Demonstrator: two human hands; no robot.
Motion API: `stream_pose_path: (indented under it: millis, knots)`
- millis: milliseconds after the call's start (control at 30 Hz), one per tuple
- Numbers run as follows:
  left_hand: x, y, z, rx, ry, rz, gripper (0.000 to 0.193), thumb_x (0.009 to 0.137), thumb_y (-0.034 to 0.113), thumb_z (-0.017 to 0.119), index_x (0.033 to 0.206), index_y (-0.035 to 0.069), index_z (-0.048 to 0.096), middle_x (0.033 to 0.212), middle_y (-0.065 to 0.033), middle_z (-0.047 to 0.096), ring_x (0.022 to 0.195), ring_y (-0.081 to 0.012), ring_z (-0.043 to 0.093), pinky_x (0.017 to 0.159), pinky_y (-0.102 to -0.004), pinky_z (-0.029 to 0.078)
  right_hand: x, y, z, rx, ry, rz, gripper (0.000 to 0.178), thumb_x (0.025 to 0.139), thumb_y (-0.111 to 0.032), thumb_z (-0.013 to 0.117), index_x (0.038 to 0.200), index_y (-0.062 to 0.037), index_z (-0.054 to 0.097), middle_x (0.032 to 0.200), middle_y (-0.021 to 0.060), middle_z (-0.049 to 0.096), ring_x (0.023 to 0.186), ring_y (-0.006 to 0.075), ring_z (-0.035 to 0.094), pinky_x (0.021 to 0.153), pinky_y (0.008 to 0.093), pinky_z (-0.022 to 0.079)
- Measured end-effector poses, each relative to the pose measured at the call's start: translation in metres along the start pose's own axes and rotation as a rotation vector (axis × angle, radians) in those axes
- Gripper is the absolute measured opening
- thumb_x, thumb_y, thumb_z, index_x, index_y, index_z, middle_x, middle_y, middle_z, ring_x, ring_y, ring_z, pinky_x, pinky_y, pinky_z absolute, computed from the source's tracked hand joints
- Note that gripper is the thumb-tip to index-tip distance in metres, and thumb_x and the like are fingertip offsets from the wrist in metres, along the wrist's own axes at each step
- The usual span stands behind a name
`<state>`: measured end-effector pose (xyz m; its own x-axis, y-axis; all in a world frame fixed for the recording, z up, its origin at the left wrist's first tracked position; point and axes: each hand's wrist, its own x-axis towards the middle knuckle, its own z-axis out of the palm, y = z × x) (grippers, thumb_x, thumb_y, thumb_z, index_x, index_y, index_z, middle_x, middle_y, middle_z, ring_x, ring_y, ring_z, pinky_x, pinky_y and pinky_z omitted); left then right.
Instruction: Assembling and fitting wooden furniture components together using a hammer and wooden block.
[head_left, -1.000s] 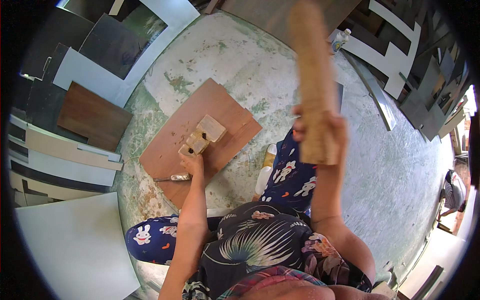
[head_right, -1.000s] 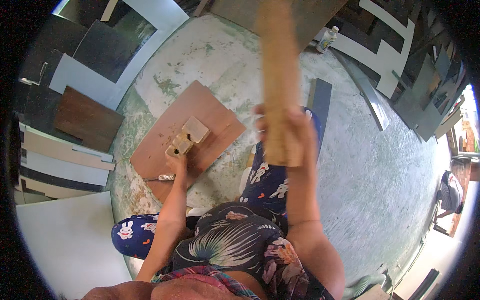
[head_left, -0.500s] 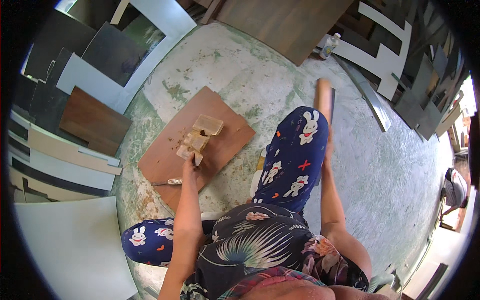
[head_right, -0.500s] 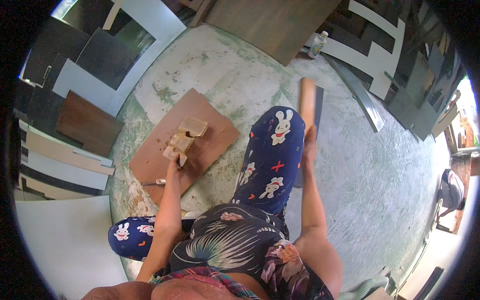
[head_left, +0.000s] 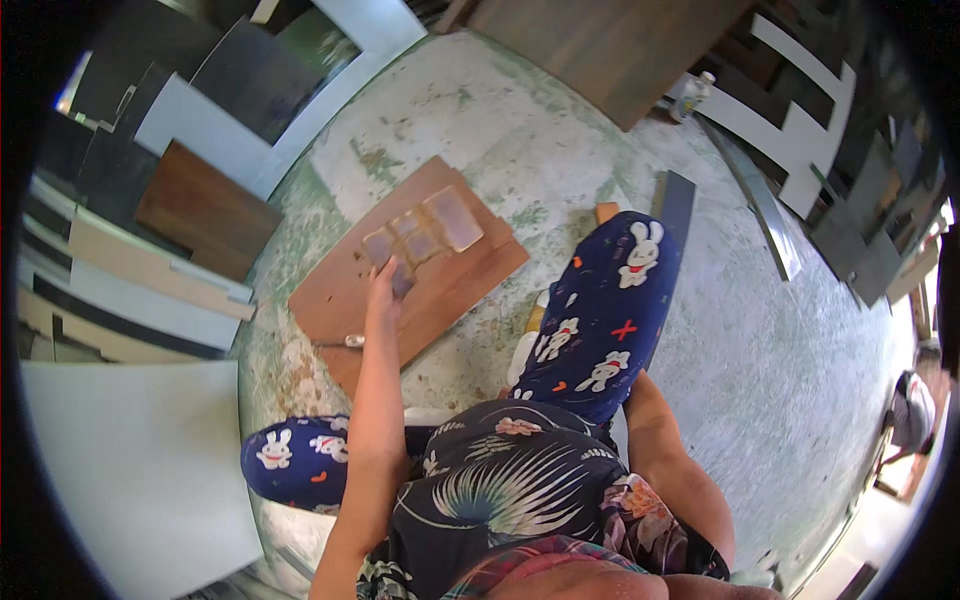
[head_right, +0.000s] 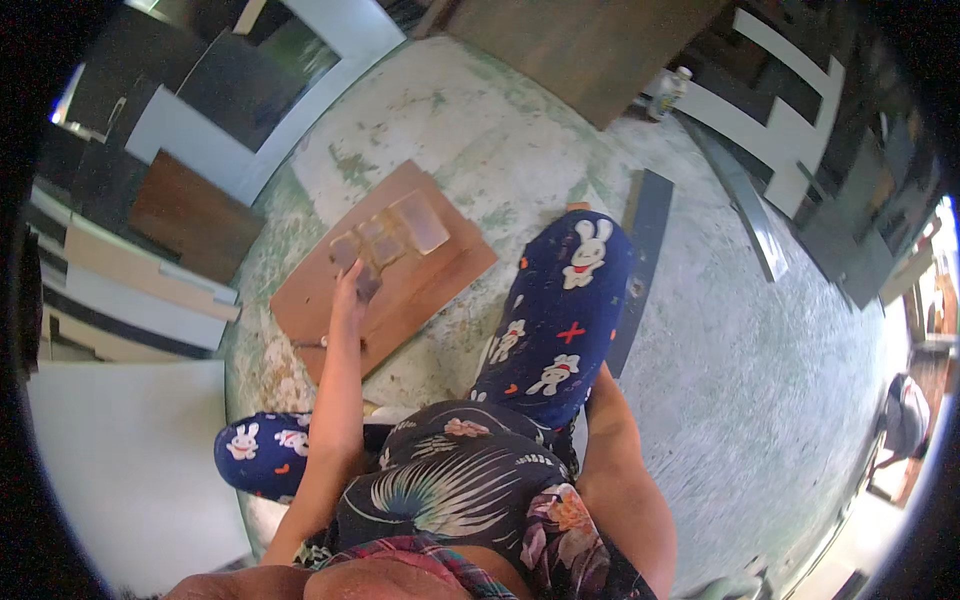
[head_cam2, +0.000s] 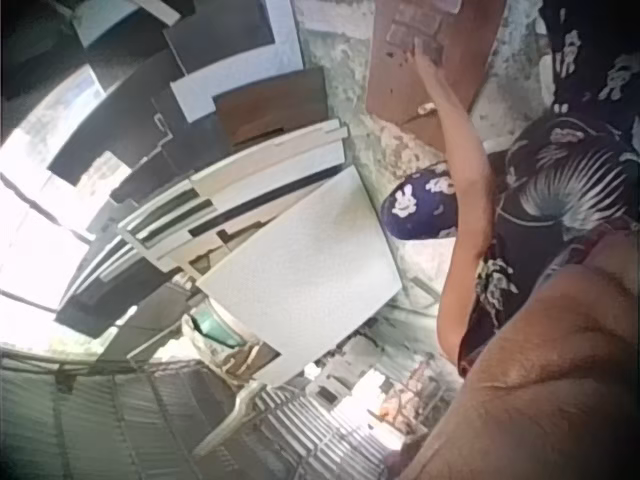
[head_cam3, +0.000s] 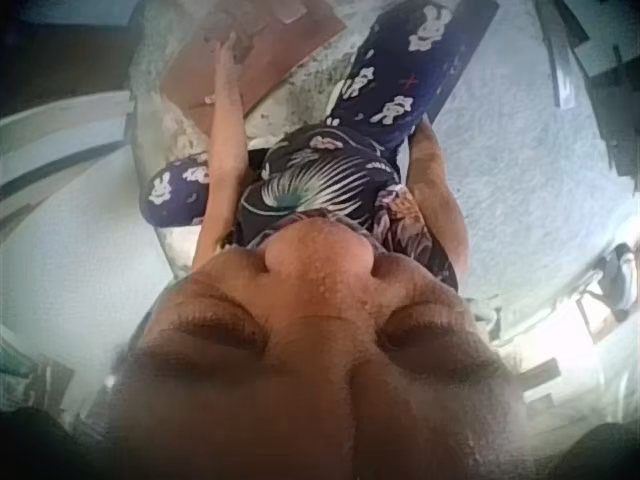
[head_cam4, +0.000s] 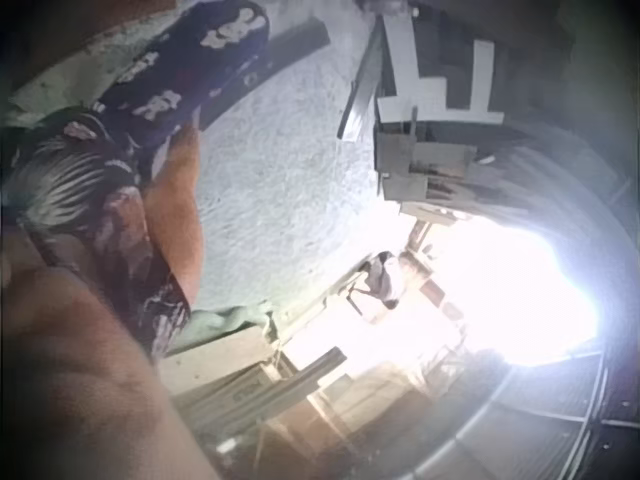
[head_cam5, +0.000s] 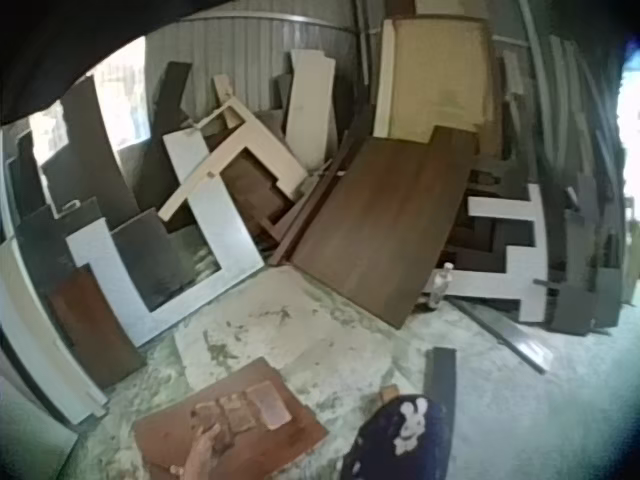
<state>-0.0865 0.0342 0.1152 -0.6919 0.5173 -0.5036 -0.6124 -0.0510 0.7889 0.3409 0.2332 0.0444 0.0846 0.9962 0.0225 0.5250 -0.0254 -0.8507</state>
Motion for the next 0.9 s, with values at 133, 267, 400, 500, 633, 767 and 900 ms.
stream_pose_path:
  millis: [133, 267, 400, 500, 633, 767, 900]
  knots:
    - [-0.005, 0.016, 0.008, 0.038, -0.053, -0.010, 0.039, 0.090, 0.018, 0.066, 0.125, 0.009, 0.050, 0.114, -0.0048, 0.060, 0.103, -0.0222, 0.060, 0.082, -0.0409, 0.054, 0.053, 0.002, 0.012, 0.063, -0.002, -0.071, 0.053, 0.096, -0.036, 0.053, 0.137, -0.0030, 0.048, 0.123, 0.0147, 0.061, 0.112, 0.0232, 0.059, 0.095, 0.0341, 0.046]
    - [-0.008, 0.027, 0.023, -0.035, -0.140, 0.052, 0.028, 0.088, 0.017, 0.069, 0.112, 0.010, 0.056, 0.098, -0.0013, 0.064, 0.089, -0.0135, 0.064, 0.072, -0.0334, 0.055, 0.160, 0.002, -0.012, 0.119, 0.054, -0.139, 0.049, 0.097, -0.032, 0.052, 0.137, -0.0042, 0.048, 0.126, 0.0138, 0.059, 0.114, 0.0229, 0.058, 0.097, 0.0332, 0.045]
    - [-0.012, 0.048, 0.005, -0.020, -0.107, 0.095, 0.025, 0.089, 0.017, 0.069, 0.110, 0.009, 0.059, 0.096, -0.0012, 0.065, 0.085, -0.0122, 0.064, 0.070, -0.0318, 0.055, 0.188, -0.161, -0.019, 0.084, -0.077, -0.238, 0.055, 0.088, -0.030, 0.067, 0.132, -0.0017, 0.053, 0.113, 0.0200, 0.066, 0.101, 0.0255, 0.065, 0.084, 0.0343, 0.050]
    - [-0.014, 0.065, 0.013, 0.035, -0.154, 0.178, 0.023, 0.089, 0.019, 0.069, 0.108, 0.009, 0.062, 0.094, -0.0006, 0.066, 0.082, -0.0113, 0.064, 0.068, -0.0301, 0.054, 0.148, -0.309, -0.020, 0.106, -0.270, -0.546, 0.052, 0.086, -0.027, 0.068, 0.130, -0.0028, 0.054, 0.114, 0.0168, 0.066, 0.098, 0.0233, 0.065, 0.084, 0.0330, 0.051]
    - [-0.022, 0.090, 0.025, 0.236, -0.194, 0.215, 0.031, 0.089, 0.024, 0.069, 0.114, 0.006, 0.064, 0.095, -0.0006, 0.067, 0.081, -0.0095, 0.063, 0.069, -0.0273, 0.052, 0.078, -0.363, 0.035, -0.130, -0.727, -0.821, 0.058, 0.081, -0.027, 0.073, 0.131, -0.0057, 0.054, 0.121, 0.0146, 0.062, 0.105, 0.0242, 0.062, 0.089, 0.0351, 0.049]
    - [-0.044, 0.118, 0.033, 0.404, -0.316, 0.254, 0.038, 0.089, 0.031, 0.069, 0.116, 0.006, 0.061, 0.098, -0.0017, 0.067, 0.083, -0.0086, 0.063, 0.071, -0.0246, 0.052, 0.019, -0.345, 0.108, -0.248, -0.864, -1.013, 0.060, 0.077, -0.027, 0.076, 0.130, -0.0079, 0.056, 0.130, 0.0187, 0.056, 0.111, 0.0292, 0.058, 0.093, 0.0372, 0.048]
    - [-0.059, 0.132, 0.025, 0.401, -0.332, 0.302, 0.039, 0.088, 0.031, 0.069, 0.116, 0.005, 0.062, 0.096, -0.0010, 0.068, 0.082, -0.0070, 0.062, 0.068, -0.0233, 0.050, -0.020, -0.349, 0.141, -0.280, -0.990, -1.011, 0.056, 0.075, -0.027, 0.076, 0.125, -0.0059, 0.059, 0.118, 0.0180, 0.063, 0.103, 0.0319, 0.062, 0.090, 0.0387, 0.048]
